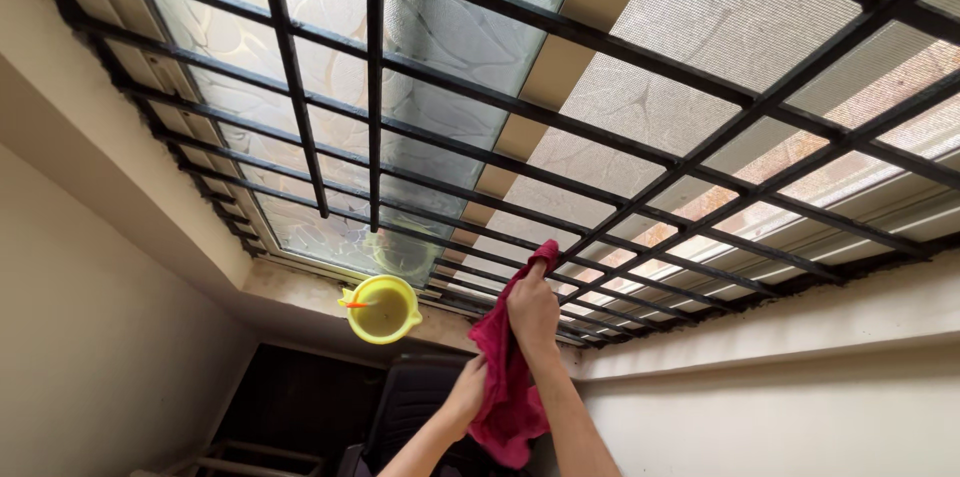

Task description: The person cleans a window with a metal grid using a red cloth. They dip a small brush into a yellow bucket of water, then wipe the glass and grid with the cloth, moving across different sections of the window.

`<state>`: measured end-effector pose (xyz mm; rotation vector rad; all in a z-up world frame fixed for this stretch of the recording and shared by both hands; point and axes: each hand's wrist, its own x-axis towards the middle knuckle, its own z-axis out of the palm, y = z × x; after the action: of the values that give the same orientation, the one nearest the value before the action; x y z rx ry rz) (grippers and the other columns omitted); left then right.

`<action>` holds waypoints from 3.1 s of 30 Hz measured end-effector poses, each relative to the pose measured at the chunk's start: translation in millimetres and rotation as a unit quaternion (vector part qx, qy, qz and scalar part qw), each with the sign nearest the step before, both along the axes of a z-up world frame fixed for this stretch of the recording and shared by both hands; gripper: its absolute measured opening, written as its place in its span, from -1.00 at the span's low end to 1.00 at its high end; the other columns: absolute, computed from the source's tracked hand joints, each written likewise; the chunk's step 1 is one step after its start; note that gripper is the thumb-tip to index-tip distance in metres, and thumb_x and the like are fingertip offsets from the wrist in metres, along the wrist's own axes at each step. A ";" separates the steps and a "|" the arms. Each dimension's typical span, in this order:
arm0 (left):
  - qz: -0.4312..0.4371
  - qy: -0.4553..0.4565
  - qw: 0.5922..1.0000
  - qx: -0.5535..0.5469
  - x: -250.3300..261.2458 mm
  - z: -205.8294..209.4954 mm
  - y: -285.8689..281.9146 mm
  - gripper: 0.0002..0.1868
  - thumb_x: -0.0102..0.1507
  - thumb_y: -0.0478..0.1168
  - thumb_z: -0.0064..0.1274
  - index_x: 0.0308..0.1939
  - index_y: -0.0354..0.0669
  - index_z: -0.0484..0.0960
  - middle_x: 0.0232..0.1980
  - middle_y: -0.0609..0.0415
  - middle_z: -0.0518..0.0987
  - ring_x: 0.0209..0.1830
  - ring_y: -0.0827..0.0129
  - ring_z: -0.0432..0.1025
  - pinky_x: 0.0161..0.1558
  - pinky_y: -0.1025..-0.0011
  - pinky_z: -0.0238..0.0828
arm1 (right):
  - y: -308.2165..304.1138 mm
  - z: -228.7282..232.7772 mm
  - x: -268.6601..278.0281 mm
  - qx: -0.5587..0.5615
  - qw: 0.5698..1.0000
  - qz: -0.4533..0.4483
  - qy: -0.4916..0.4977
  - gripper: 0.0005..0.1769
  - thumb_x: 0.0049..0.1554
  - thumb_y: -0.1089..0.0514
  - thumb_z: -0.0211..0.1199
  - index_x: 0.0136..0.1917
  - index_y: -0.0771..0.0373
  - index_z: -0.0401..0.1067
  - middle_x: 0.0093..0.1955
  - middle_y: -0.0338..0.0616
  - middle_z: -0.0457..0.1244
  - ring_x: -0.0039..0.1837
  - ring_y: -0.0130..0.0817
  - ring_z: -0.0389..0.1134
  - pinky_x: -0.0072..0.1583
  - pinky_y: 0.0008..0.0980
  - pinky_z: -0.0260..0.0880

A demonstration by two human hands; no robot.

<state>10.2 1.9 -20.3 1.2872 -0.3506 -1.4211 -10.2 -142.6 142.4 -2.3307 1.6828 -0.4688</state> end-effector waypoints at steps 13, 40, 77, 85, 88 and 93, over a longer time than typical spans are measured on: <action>0.003 -0.004 0.995 0.098 48.4 -13.2 20.0 -0.56 0.36 -0.16 -0.14 0.31 -0.12 0.49 0.12 -0.01 0.63 0.05 0.18 0.53 0.11 0.26 0.44 | 7.1 -3.8 -4.1 0.041 0.999 -0.011 0.011 -0.71 0.28 0.03 0.01 0.06 0.30 0.34 -0.21 0.20 0.39 -0.12 0.24 0.44 -0.06 0.22 0.43; 0.120 0.006 0.993 0.004 184.0 94.3 93.3 -0.48 0.36 -0.05 -0.24 0.27 -0.26 0.56 0.08 0.03 0.67 0.03 0.39 0.52 0.11 0.43 0.42 | 45.6 26.7 186.7 0.056 0.969 0.227 -0.073 -0.51 0.16 0.10 0.09 0.37 0.06 0.27 -0.27 0.27 0.36 -0.20 0.32 0.39 -0.12 0.24 0.40; 0.149 0.105 0.983 -0.016 212.8 125.3 102.9 -0.50 0.31 0.03 -0.12 0.20 -0.19 0.58 -0.04 0.01 0.65 -0.07 0.31 0.53 -0.02 0.33 0.49 | 69.3 1.0 252.3 -0.077 0.975 0.206 0.013 -0.65 0.14 0.07 0.13 0.07 0.39 0.35 -0.33 0.18 0.35 -0.28 0.20 0.44 -0.21 0.11 0.48; 0.213 0.078 0.974 -0.011 229.1 118.2 111.9 -0.42 0.32 0.05 -0.17 0.35 -0.13 0.46 0.15 0.11 0.64 0.10 0.42 0.54 0.14 0.42 0.44 | 54.5 -32.7 290.8 -0.051 0.961 0.272 0.023 -0.70 0.20 0.10 0.08 0.11 0.34 0.32 -0.33 0.18 0.35 -0.27 0.23 0.43 -0.21 0.17 0.46; 0.211 0.094 0.973 0.019 235.2 113.7 107.2 -0.43 0.34 0.05 -0.18 0.34 -0.16 0.47 0.14 0.02 0.64 0.07 0.32 0.53 0.11 0.33 0.44 | 51.7 -27.7 291.1 -0.042 0.957 0.287 0.023 -0.71 0.21 0.09 0.08 0.14 0.29 0.32 -0.32 0.18 0.36 -0.26 0.23 0.43 -0.21 0.18 0.46; 0.165 0.030 0.986 -0.020 217.5 81.1 93.2 -0.43 0.35 0.03 -0.18 0.33 -0.23 0.50 0.16 -0.01 0.63 0.09 0.33 0.53 0.15 0.37 0.43 | 51.4 -4.9 260.9 -0.081 0.958 0.270 0.046 -0.68 0.16 0.07 0.13 0.15 0.23 0.34 -0.33 0.12 0.37 -0.26 0.19 0.45 -0.23 0.15 0.46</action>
<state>227.7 95.1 60.7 1.2047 -0.1156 -1.1620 250.8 -91.2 137.5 -2.8213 0.9917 -0.3999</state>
